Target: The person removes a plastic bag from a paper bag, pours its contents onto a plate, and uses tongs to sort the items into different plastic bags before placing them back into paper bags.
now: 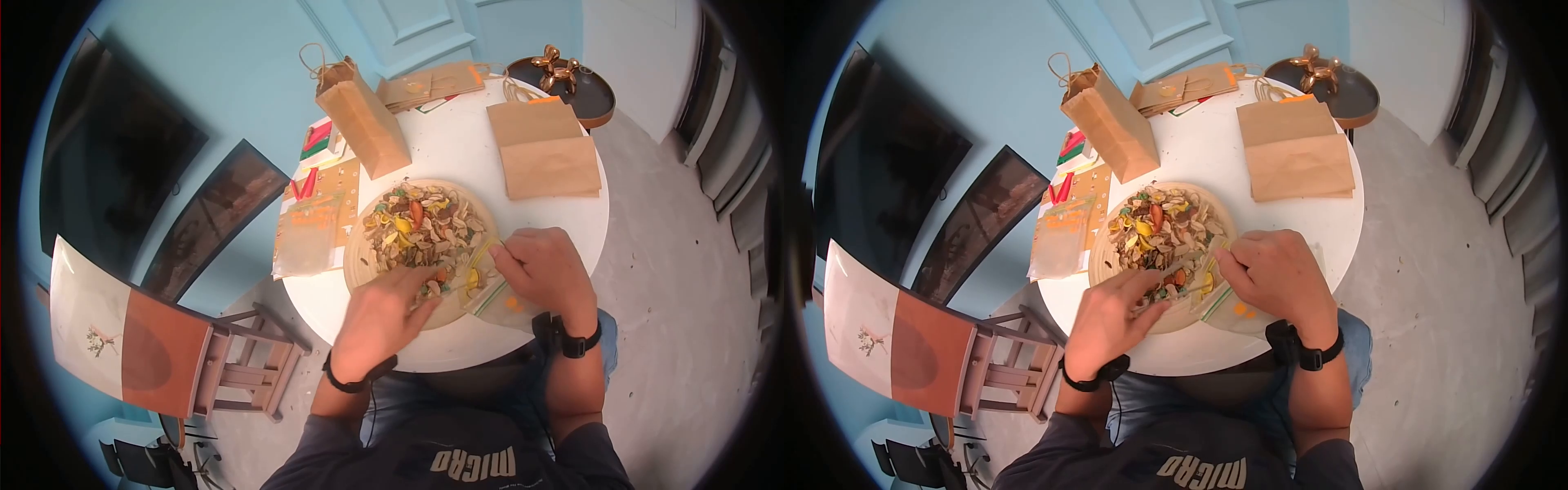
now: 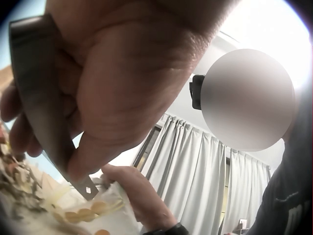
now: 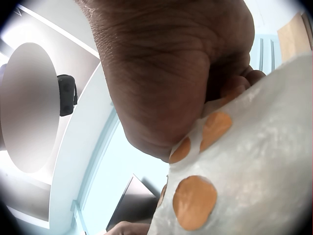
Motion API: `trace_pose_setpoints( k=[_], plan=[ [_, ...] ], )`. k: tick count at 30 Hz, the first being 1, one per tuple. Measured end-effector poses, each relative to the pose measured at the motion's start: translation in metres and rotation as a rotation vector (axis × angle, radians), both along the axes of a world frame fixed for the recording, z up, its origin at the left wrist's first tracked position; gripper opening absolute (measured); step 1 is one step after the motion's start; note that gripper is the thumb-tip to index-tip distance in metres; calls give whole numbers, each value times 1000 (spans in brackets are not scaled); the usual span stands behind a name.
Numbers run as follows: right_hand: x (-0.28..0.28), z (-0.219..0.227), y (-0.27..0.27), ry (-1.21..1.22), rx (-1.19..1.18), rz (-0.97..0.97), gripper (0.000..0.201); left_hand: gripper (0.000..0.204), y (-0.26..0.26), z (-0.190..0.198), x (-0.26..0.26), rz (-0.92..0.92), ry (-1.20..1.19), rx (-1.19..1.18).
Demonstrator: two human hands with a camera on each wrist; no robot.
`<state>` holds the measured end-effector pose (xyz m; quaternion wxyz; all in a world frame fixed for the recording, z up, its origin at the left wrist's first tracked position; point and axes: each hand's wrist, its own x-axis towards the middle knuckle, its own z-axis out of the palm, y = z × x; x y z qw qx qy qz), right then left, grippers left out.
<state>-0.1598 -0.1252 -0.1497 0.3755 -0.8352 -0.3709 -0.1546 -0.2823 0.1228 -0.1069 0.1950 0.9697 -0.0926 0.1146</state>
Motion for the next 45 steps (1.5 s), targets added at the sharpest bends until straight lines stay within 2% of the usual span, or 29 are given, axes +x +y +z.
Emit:
trace_pose_setpoints(
  k=[3,6,9,12,15,28,31,34,37,40,45],
  plan=[
    [-1,1,-1,12,-5,4,43,41,20,-2,-15,116,7,114],
    [-1,0,0,12,-2,7,43,41,30,-5,-29,148,74,138],
    [-2,0,1,6,-1,7,42,39,29,-14,-35,95,54,172],
    [-3,0,1,5,10,11,42,37,31,-25,-28,155,44,192],
    [-3,0,1,11,12,10,42,35,37,-31,-16,307,96,261],
    [-1,3,3,-3,21,17,44,18,46,-38,-7,295,76,215],
    [-9,14,-2,-74,54,-23,41,17,46,-34,-8,293,64,188],
    [-34,46,-31,-195,117,-153,38,17,47,-31,-9,289,58,149],
    [-45,60,-54,-245,222,-246,37,17,44,-25,-11,287,64,107],
    [-26,39,-31,-226,148,-192,38,16,43,-19,-10,289,52,103],
    [-25,30,-23,-161,193,-179,40,19,49,-20,-11,297,44,107]
  ],
)
